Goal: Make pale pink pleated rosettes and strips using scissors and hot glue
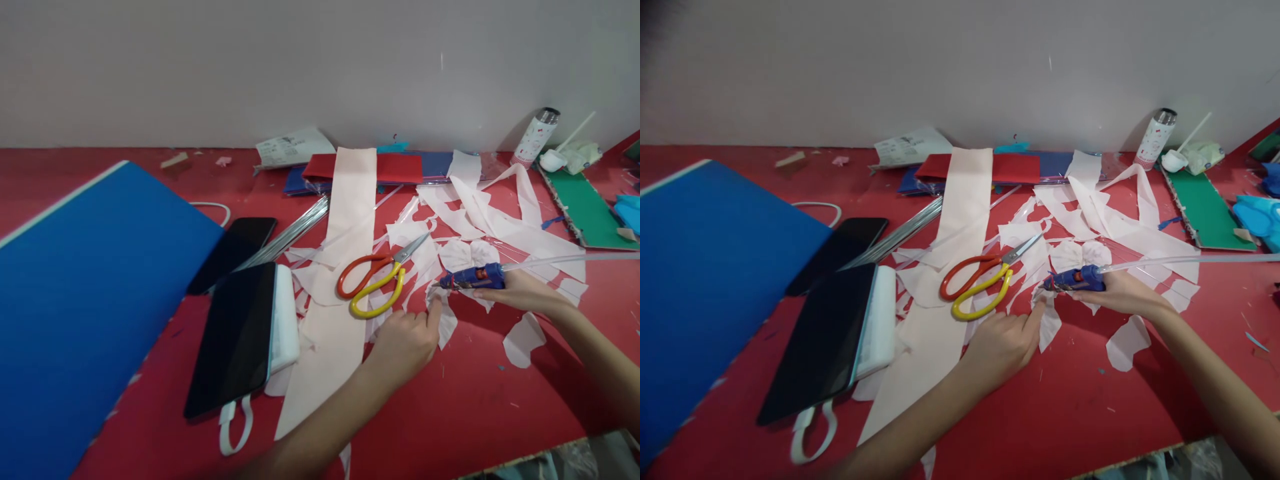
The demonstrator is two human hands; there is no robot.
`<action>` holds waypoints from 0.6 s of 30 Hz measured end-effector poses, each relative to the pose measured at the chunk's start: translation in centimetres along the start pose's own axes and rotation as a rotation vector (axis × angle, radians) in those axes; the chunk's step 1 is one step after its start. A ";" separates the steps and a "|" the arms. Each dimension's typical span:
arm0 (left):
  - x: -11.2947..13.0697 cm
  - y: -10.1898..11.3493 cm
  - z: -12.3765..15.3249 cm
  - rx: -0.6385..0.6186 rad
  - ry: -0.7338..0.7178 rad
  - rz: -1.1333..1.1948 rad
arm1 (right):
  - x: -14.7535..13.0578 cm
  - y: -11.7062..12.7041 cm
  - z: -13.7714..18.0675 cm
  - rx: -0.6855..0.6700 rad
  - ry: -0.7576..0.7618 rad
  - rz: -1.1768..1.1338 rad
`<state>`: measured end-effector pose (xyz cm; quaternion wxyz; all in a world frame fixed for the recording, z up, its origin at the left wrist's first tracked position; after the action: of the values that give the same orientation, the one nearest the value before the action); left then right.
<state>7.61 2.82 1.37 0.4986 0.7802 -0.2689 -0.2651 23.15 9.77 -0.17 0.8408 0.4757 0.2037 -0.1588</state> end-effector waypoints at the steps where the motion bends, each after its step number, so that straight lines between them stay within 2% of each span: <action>1: 0.0 0.0 0.0 -0.001 -0.001 0.005 | 0.1 0.0 0.0 -0.002 -0.009 0.008; 12: 0.3 0.3 0.0 -0.003 -0.010 -0.009 | -0.4 -0.3 0.1 -0.046 -0.018 0.034; 18: 0.1 0.3 0.0 -0.008 0.003 0.022 | -0.1 -0.1 0.0 -0.022 -0.022 0.078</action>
<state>7.67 2.64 1.64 0.5050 0.7757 -0.2754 -0.2596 23.04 9.71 -0.21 0.8538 0.4722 0.1773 -0.1291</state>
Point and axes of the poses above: each hand's wrist, its own z-axis away from the middle knuckle, its own y-axis out of the back of the hand, x = y × z, the point moved 9 cm from there along -z, towards the middle knuckle, and after that the axes turned 1 degree about x, right-handed, at the moved point
